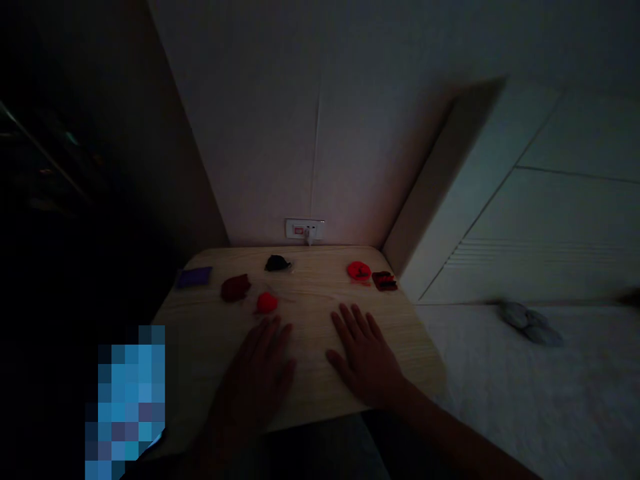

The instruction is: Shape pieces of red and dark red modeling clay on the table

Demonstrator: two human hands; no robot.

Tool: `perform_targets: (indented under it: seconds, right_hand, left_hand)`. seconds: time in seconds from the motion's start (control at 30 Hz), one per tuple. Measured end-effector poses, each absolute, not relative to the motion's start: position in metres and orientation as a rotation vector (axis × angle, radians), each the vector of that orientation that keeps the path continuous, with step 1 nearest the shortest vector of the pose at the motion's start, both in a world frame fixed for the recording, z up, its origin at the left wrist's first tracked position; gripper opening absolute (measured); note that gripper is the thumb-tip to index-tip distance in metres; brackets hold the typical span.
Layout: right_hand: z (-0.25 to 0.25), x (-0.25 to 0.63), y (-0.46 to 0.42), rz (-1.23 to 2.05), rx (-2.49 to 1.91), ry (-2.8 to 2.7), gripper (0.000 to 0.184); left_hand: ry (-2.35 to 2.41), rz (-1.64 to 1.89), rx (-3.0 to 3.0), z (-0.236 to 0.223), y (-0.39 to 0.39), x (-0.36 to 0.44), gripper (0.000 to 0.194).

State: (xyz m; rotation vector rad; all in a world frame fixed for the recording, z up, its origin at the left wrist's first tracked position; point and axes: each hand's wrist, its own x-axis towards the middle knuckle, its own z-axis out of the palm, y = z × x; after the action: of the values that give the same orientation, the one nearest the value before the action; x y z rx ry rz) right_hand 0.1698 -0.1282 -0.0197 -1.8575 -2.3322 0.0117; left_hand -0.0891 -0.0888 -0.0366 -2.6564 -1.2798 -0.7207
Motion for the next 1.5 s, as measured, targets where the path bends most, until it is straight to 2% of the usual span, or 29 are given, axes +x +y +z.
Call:
perform_targets:
  seconds: [0.23,0.67,0.97,1.17,1.27,1.4,1.5]
  right_hand:
    - [-0.031,0.172,-0.127,-0.094,-1.812,-2.308,0.069]
    - [-0.032,0.173,-0.126,-0.108,-1.815,-2.334,0.069]
    - [-0.034,0.176,-0.126,-0.113,-1.773,-2.299,0.069]
    - [-0.033,0.176,-0.127,-0.074,-1.786,-2.297,0.066]
    - [-0.032,0.175,-0.127,-0.064,-1.774,-2.287,0.066]
    - [-0.029,0.175,-0.127,-0.04,-1.778,-2.287,0.065]
    - [-0.028,0.175,-0.127,-0.027,-1.772,-2.282,0.065]
  left_hand:
    - [-1.372,-0.643,-2.712,-0.026,-0.094,-0.086,0.051]
    - [-1.43,-0.73,-2.691,-0.026,-0.098,-0.085,0.046]
    - [-1.635,-1.087,-2.646,-0.02,-0.088,-0.087,0.026]
    - [-1.886,-1.242,-2.372,0.009,-0.037,-0.095,0.031]
    - [-2.001,-1.086,-2.308,0.016,-0.013,-0.104,0.039]
    - [-2.22,-0.536,-2.296,0.016,0.014,-0.114,0.053]
    - [-2.254,-0.456,-2.345,0.014,0.031,-0.118,0.048]
